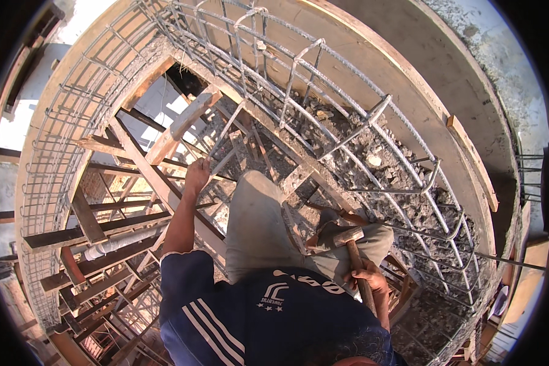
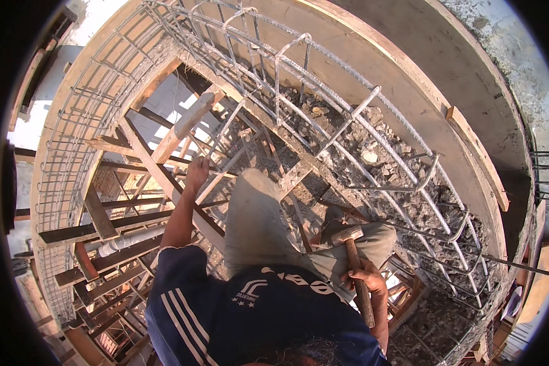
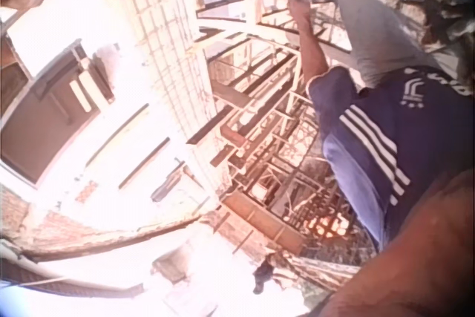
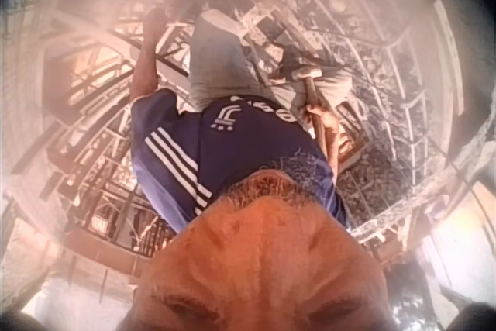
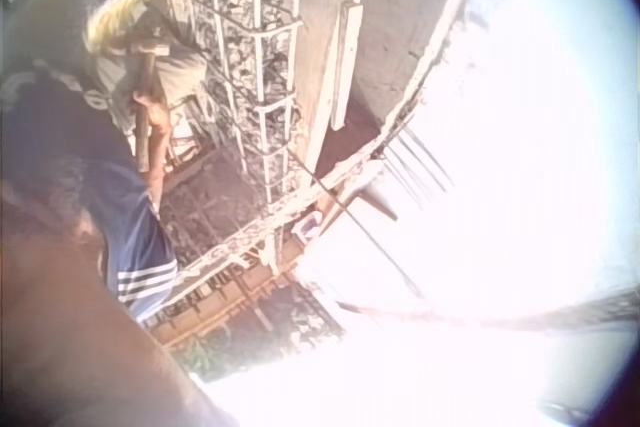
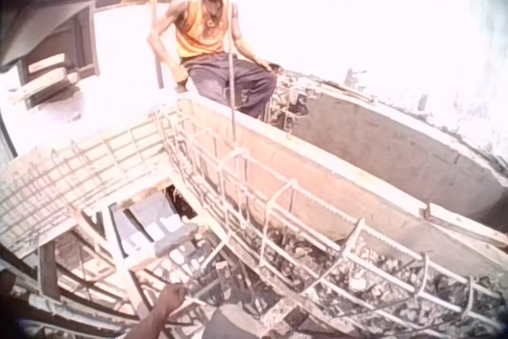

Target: The person uses a hammer to strike and bend metal rebar into a curved concrete form on a construction site, manually positioning the rods before hammering them.

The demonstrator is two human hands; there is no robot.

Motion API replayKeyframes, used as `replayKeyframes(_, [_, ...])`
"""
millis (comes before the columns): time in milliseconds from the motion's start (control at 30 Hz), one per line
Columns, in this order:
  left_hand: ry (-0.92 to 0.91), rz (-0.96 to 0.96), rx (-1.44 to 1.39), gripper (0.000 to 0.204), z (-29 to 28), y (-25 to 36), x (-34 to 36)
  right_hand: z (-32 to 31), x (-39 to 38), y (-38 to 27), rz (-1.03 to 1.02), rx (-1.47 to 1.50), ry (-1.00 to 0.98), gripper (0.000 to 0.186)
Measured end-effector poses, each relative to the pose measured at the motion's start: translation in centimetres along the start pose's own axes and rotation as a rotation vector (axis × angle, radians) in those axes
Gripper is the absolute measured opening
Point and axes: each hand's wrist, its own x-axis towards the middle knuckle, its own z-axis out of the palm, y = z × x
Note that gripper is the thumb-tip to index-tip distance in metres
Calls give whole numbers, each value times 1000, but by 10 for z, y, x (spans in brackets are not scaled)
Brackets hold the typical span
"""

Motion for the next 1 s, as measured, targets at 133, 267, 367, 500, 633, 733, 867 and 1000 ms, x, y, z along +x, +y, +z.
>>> replayKeyframes(133, [-103, -24, -35, 45, 9, 6, 16, -1, 1, 1, -5, 8, 2, 55])
replayKeyframes(267, [-213, 31, 31, 45, 9, 40, 19, -7, 2, 6, 9, -5, 9, 54])
replayKeyframes(367, [-282, 67, 67, 46, -4, 38, 2, -5, 2, 4, 1, -11, 2, 51])
replayKeyframes(500, [-284, -77, -35, 47, -30, 31, -24, -4, -1, 3, 16, -24, 15, 51])
replayKeyframes(633, [-68, -63, -184, 47, -12, 1, -20, -4, 3, 2, 16, -1, -7, 52])
replayKeyframes(733, [-212, -122, -111, 47, 4, 6, 11, -2, 3, 4, -23, 13, 0, 43])
replayKeyframes(867, [-117, 15, -156, 52, 37, 35, 47, -1, -2, 4, -22, -6, 50, 43])
replayKeyframes(1000, [-180, 181, 18, 52, 56, 17, 68, -4, 4, 1, -8, -16, -7, 44])
